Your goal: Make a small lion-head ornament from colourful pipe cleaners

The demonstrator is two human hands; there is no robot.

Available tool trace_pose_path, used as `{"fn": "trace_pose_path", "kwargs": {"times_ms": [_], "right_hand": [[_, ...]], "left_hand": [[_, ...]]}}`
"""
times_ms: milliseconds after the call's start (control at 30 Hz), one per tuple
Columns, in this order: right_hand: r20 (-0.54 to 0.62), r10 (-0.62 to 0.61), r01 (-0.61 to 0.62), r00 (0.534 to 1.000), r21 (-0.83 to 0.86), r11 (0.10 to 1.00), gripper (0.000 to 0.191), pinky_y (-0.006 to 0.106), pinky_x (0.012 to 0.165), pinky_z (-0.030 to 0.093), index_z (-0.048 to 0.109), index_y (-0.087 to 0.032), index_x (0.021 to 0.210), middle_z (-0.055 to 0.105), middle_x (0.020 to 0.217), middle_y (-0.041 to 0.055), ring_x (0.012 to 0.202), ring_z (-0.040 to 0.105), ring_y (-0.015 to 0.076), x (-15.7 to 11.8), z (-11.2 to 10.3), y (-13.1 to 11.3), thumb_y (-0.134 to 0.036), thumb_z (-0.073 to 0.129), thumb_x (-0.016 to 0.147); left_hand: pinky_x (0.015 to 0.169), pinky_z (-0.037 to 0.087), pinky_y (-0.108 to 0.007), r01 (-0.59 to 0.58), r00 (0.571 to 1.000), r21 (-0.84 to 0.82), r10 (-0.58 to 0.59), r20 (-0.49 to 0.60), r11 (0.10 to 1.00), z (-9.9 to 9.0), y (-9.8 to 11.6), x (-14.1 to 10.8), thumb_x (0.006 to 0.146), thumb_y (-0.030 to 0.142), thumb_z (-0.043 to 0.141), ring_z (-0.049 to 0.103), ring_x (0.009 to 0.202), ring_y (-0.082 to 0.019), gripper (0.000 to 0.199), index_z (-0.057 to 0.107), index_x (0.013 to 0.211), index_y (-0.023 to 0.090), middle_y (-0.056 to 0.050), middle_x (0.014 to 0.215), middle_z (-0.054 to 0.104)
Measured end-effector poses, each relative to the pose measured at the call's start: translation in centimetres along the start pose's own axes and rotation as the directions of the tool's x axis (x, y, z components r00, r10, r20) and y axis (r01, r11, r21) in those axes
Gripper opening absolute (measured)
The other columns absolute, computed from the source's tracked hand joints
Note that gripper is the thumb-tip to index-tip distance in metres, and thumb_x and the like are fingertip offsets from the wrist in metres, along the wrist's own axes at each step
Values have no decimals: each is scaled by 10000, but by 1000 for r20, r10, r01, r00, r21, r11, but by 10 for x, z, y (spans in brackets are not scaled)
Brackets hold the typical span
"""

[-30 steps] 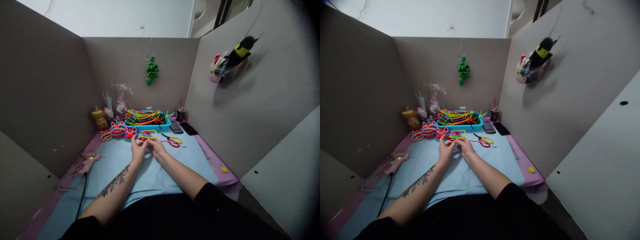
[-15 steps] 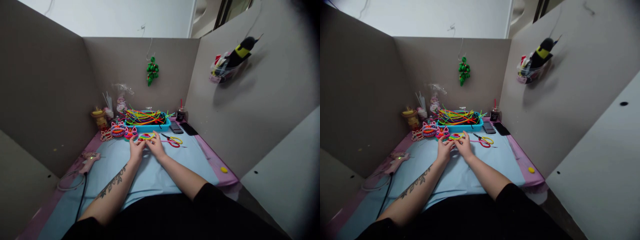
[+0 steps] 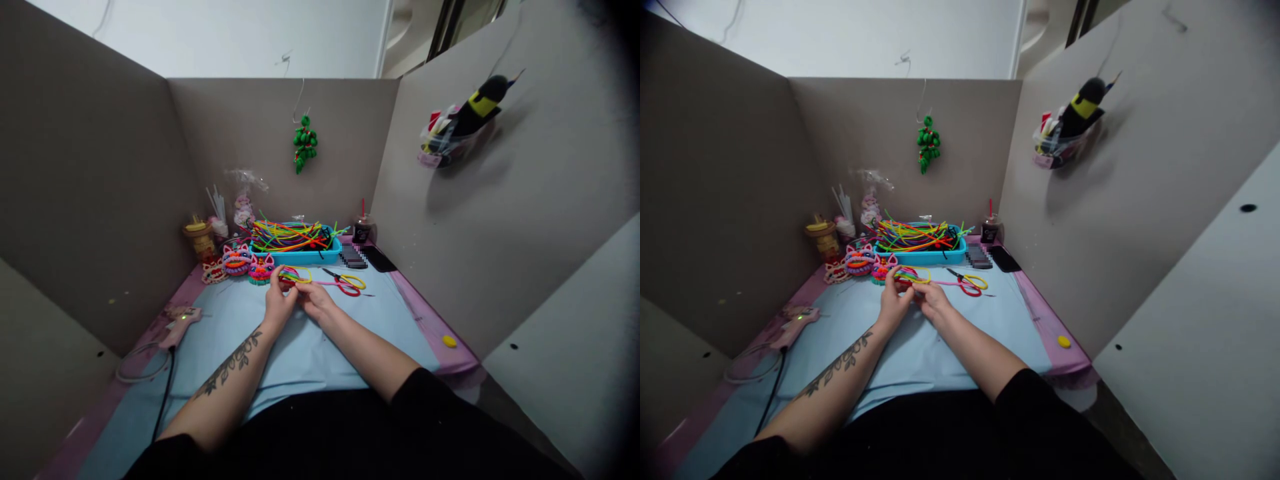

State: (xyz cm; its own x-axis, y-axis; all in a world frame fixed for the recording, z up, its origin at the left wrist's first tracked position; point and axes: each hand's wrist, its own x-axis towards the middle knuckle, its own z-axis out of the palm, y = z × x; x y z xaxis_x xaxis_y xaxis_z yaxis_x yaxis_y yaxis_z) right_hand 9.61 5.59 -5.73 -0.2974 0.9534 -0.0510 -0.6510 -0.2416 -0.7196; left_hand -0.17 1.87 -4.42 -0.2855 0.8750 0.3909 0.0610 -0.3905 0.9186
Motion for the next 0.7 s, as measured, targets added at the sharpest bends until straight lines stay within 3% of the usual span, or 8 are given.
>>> {"fn": "trace_pose_path", "kwargs": {"times_ms": [233,333,500,700], "right_hand": [[41,-18,17,999,16,1000,212,310,753,468,660,-189,719,703,786,21,827,623,200,-1,-1,1,-172,748,527],[54,11,-13,998,46,999,193,312,772,468,664,-190,733,709,807,21,837,624,202,2,-3,2,-156,712,549],[51,55,-61,997,107,992,225,293,785,460,670,-187,755,712,800,8,841,621,189,6,-6,2,-99,661,548],[3,-26,25,1000,41,999,201,282,720,451,645,-187,719,680,701,-18,775,613,169,1,-2,0,-116,711,543]], "left_hand": [[738,468,-266,-50,999,33,50,4,998,-2,-3,1,611,139,708,634,781,-183,551,553,1128,247,-26,826,673],[739,467,-270,-135,990,152,129,47,979,-4,-7,2,650,164,693,642,787,-180,524,543,1148,237,-28,839,682],[742,490,-301,-317,948,393,276,159,863,-5,-17,5,762,207,593,656,817,-180,516,448,1257,217,-47,915,688],[725,525,-295,-251,968,299,240,73,920,-3,-18,4,747,193,597,663,791,-165,612,367,1314,208,-59,963,675]]}}
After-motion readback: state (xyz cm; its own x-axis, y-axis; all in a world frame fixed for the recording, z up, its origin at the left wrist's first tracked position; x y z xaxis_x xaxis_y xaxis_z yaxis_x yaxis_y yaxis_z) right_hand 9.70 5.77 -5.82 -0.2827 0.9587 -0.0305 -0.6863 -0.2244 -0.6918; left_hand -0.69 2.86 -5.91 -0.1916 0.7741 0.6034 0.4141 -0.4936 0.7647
